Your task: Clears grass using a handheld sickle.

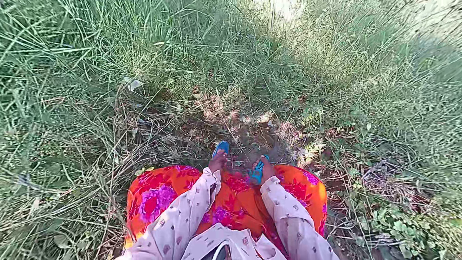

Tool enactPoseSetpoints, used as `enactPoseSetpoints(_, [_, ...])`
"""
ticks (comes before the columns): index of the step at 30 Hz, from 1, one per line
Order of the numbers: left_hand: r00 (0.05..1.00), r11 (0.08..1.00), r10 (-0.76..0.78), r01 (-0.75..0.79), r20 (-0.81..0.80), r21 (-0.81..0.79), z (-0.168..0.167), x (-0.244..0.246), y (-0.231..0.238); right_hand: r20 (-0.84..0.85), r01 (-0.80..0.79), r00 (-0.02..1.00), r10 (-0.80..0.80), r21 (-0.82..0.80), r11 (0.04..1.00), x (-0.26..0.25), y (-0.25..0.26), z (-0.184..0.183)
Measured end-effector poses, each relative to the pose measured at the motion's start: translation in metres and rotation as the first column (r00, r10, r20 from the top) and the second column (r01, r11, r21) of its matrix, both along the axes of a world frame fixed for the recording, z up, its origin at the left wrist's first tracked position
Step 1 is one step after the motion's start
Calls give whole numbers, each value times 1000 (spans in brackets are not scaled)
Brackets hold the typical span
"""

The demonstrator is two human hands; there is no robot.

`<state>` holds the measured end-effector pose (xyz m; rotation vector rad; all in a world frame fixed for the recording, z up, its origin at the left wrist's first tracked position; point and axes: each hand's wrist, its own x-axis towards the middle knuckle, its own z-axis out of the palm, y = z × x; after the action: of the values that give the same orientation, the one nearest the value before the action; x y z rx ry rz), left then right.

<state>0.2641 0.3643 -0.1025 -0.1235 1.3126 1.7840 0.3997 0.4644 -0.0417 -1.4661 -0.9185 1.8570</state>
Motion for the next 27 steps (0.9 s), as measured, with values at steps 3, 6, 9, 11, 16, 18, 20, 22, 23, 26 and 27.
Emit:
enactPoseSetpoints(3, [973, 987, -162, 164, -162, -1, -1, 3, -1, 13, -83, 996, 83, -34, 996, -24, 26, -18])
enactPoseSetpoints(6, [936, 957, -291, 285, -199, -59, 3, 6, -4, 204, -179, 963, 174, 8, 984, -37, 37, -33])
enactPoseSetpoints(9, [930, 954, -300, 293, -212, -66, 7, 1, -6, 358, -313, 887, 290, 6, 950, -35, 23, -38])
enactPoseSetpoints(11, [924, 959, -285, 276, -256, -72, 9, -11, -7, 357, -344, 877, 322, -2, 939, -24, -4, -36])
enactPoseSetpoints(16, [944, 981, -193, 185, -268, -57, 8, -32, -1, 248, -217, 949, 196, 60, 974, 6, -48, -18])
enactPoseSetpoints(18, [938, 974, -228, 213, -260, -83, 9, -28, -1, 238, -122, 967, 93, 110, 986, 2, -45, -13])
enactPoseSetpoints(20, [898, 952, -305, 280, -317, -123, 5, -23, 1, 221, -51, 975, 17, 149, 987, -9, -27, -21])
enactPoseSetpoints(22, [850, 924, -383, 344, -362, -169, 1, -21, 2, 248, -12, 969, -24, 143, 990, -21, -2, -32])
enactPoseSetpoints(23, [840, 915, -402, 360, -365, -181, 2, -20, 1, 282, -14, 959, -23, 128, 992, -27, 9, -38])
enactPoseSetpoints(26, [837, 916, -401, 355, -372, -188, 3, -18, 0, 384, -137, 916, 119, 19, 990, -36, 22, -51])
enactPoseSetpoints(27, [840, 918, -397, 351, -371, -187, 3, -18, -1, 379, -189, 907, 184, -24, 982, -36, 19, -55])
